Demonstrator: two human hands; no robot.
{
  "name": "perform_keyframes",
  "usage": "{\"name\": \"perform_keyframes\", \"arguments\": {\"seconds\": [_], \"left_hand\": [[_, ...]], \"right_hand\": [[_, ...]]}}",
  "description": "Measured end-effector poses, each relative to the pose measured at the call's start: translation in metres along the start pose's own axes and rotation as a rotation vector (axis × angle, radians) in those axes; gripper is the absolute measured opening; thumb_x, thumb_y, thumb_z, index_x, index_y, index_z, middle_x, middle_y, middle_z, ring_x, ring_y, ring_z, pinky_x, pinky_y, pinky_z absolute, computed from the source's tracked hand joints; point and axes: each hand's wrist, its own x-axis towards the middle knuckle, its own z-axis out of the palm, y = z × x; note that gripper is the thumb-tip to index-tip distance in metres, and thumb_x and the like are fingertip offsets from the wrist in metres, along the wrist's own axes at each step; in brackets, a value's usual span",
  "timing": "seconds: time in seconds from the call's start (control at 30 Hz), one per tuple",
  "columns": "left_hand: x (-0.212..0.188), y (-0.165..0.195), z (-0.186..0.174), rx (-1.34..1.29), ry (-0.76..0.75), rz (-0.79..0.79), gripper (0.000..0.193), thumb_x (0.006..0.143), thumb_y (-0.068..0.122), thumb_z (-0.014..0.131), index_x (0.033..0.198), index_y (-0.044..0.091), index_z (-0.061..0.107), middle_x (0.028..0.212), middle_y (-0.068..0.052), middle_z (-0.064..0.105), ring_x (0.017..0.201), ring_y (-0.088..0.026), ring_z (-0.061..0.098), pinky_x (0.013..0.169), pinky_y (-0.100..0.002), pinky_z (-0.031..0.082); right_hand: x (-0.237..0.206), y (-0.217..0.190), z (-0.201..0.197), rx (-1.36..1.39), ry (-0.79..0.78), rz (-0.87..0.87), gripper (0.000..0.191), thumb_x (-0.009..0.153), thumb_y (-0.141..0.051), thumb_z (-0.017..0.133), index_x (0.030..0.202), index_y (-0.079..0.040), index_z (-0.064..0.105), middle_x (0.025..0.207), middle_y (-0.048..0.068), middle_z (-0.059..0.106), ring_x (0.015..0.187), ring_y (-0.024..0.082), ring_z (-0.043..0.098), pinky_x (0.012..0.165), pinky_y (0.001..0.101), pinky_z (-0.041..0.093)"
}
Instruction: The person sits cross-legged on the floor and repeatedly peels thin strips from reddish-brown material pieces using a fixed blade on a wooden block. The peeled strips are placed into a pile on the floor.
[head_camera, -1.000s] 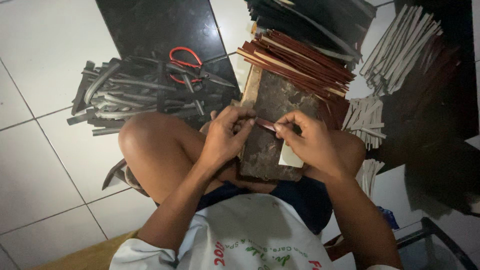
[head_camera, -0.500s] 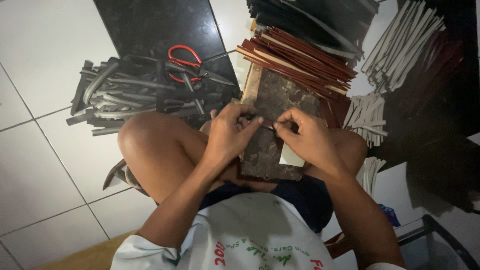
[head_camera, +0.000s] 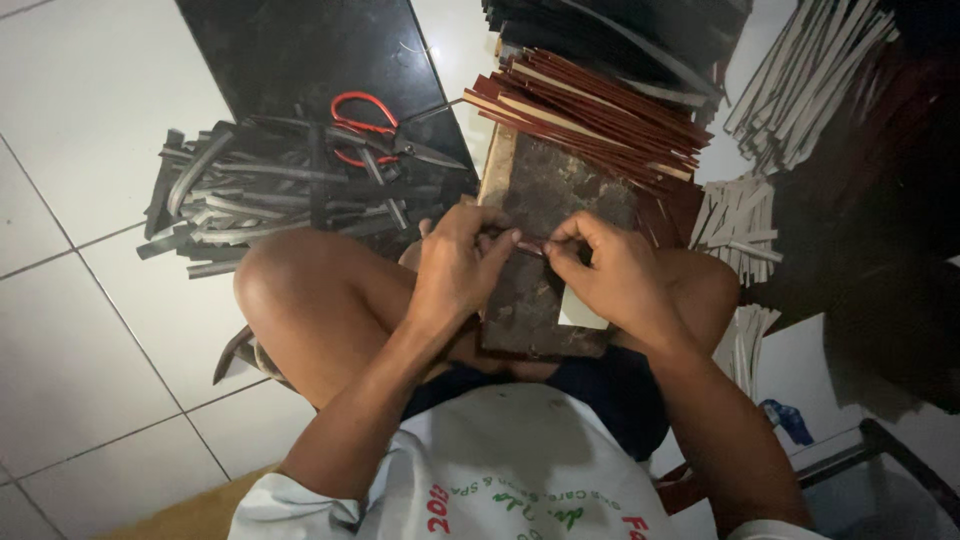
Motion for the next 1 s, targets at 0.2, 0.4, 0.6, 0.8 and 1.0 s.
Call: {"name": "perform_keyframes", "arguments": {"seconds": [0.2,0.4,0.6,0.8,1.0], "left_hand": [[0.003,0.007,-0.005,0.069,-0.057,0.103,0.018,0.093,0.012,0.074,0.106,0.002,0.068,0.095,-0.014,0.063,0.084,-0.03,0.067,0.077,-0.042,0.049],[0.003,0.016,-0.006,0.149,-0.089,0.161,0.018,0.094,0.006,0.068,0.11,0.011,0.073,0.1,-0.012,0.062,0.094,-0.032,0.066,0.084,-0.046,0.049],[0.007,0.013,-0.012,0.193,-0.218,0.232,0.031,0.084,0.0,0.072,0.11,0.016,0.076,0.104,-0.018,0.057,0.095,-0.033,0.064,0.08,-0.042,0.055],[0.002,0.01,-0.013,0.241,-0.228,0.276,0.041,0.081,-0.004,0.07,0.116,0.017,0.073,0.11,-0.016,0.055,0.094,-0.029,0.066,0.08,-0.042,0.057],[-0.011,0.011,-0.025,0.652,-0.208,0.753,0.05,0.087,0.013,0.058,0.137,0.004,0.063,0.134,-0.016,0.057,0.124,-0.033,0.058,0.104,-0.045,0.047]], "right_hand": [[-0.01,0.002,-0.011,-0.069,-0.059,0.252,0.019,0.093,-0.024,0.072,0.097,-0.006,0.069,0.069,0.005,0.07,0.049,0.01,0.063,0.042,0.0311,0.046],[-0.021,0.012,-0.021,-0.105,0.006,0.159,0.021,0.092,-0.026,0.074,0.098,-0.006,0.071,0.069,0.005,0.068,0.047,0.013,0.056,0.043,0.0325,0.042],[-0.021,0.011,-0.02,-0.182,-0.046,0.339,0.02,0.094,-0.028,0.073,0.099,-0.009,0.072,0.06,0.008,0.066,0.043,0.013,0.054,0.039,0.0332,0.039],[-0.023,0.009,-0.019,-0.134,0.028,0.235,0.018,0.094,-0.026,0.073,0.096,-0.008,0.071,0.059,0.007,0.065,0.043,0.012,0.055,0.038,0.0325,0.038],[-0.023,0.012,-0.017,-0.148,0.046,0.162,0.015,0.092,-0.021,0.072,0.095,-0.007,0.07,0.067,0.008,0.068,0.047,0.013,0.06,0.04,0.031,0.043]]}}
